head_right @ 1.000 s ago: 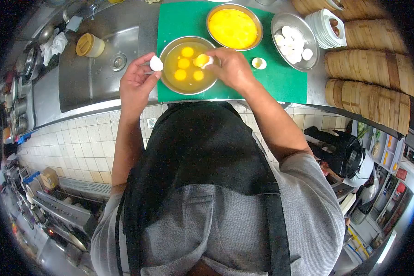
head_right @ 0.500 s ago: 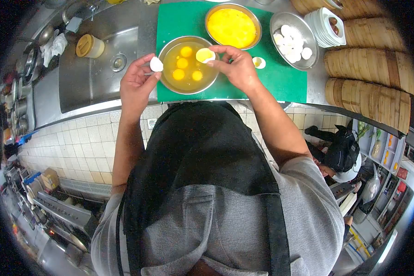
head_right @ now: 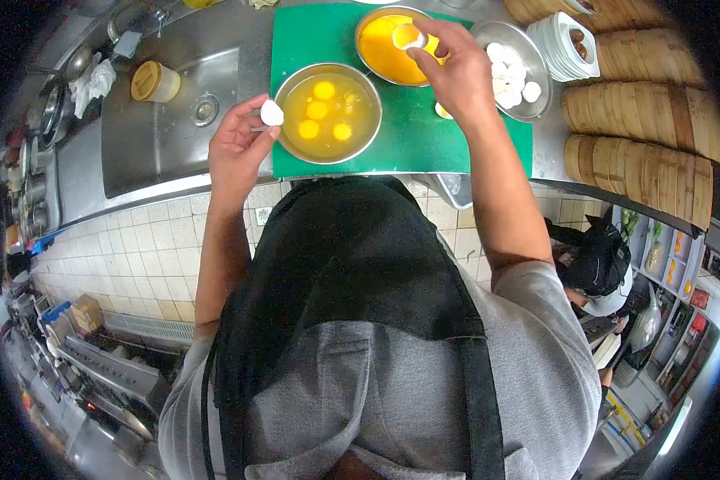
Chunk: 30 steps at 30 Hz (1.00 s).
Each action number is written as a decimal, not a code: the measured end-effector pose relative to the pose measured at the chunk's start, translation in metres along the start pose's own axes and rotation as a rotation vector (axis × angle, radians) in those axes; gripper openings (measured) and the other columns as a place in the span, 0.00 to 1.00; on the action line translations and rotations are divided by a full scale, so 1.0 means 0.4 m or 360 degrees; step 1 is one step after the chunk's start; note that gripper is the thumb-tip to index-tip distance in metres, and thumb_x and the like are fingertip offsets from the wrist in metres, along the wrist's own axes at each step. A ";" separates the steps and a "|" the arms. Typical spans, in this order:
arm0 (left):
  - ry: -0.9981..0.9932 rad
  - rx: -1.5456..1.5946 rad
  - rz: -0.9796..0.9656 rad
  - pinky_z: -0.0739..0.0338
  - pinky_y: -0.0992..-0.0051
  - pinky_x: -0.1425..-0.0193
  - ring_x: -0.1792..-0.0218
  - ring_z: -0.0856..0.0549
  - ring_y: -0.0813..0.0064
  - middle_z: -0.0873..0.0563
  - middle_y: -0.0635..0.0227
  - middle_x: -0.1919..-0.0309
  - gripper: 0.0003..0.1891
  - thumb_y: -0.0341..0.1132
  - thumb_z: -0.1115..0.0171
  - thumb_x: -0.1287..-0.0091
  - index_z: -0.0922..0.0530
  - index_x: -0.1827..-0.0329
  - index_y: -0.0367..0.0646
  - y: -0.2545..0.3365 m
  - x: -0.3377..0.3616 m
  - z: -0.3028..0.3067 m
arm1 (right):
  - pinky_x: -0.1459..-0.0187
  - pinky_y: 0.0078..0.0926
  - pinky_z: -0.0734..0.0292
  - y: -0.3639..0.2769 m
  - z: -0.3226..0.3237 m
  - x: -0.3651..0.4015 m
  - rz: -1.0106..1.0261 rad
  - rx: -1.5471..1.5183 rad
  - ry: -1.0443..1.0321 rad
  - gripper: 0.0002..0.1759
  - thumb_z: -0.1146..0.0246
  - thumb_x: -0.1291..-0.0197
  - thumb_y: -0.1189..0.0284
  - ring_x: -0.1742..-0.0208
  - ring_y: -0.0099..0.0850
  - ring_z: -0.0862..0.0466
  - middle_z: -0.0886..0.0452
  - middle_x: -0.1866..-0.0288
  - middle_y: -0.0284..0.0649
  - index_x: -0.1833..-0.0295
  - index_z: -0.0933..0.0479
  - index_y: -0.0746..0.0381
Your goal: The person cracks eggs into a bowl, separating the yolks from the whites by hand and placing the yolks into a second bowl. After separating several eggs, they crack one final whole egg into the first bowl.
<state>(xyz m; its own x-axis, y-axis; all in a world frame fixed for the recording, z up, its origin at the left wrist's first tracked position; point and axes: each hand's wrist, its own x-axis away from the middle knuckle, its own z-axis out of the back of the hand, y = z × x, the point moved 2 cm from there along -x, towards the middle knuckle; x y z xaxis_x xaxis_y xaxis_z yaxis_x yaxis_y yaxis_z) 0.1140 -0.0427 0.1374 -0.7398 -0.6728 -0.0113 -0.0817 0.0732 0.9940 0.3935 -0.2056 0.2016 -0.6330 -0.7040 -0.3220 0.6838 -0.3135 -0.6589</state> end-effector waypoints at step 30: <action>-0.0008 0.0010 0.0019 0.19 0.77 0.46 0.50 0.13 0.78 0.11 0.62 0.53 0.26 0.18 0.35 0.32 0.26 0.30 0.36 0.005 0.010 0.005 | 0.47 0.37 0.15 -0.045 -0.165 0.024 0.1002 0.0680 -0.0772 0.18 0.39 0.42 0.77 0.47 0.40 0.16 0.14 0.46 0.32 0.46 0.15 0.55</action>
<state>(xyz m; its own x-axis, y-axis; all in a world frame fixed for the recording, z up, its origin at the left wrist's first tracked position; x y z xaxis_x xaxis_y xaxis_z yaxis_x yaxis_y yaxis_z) 0.1096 -0.0436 0.1390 -0.7440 -0.6682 -0.0002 -0.0769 0.0854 0.9934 0.3509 -0.1647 0.1654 0.0609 -0.9865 -0.1518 0.9899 0.0792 -0.1173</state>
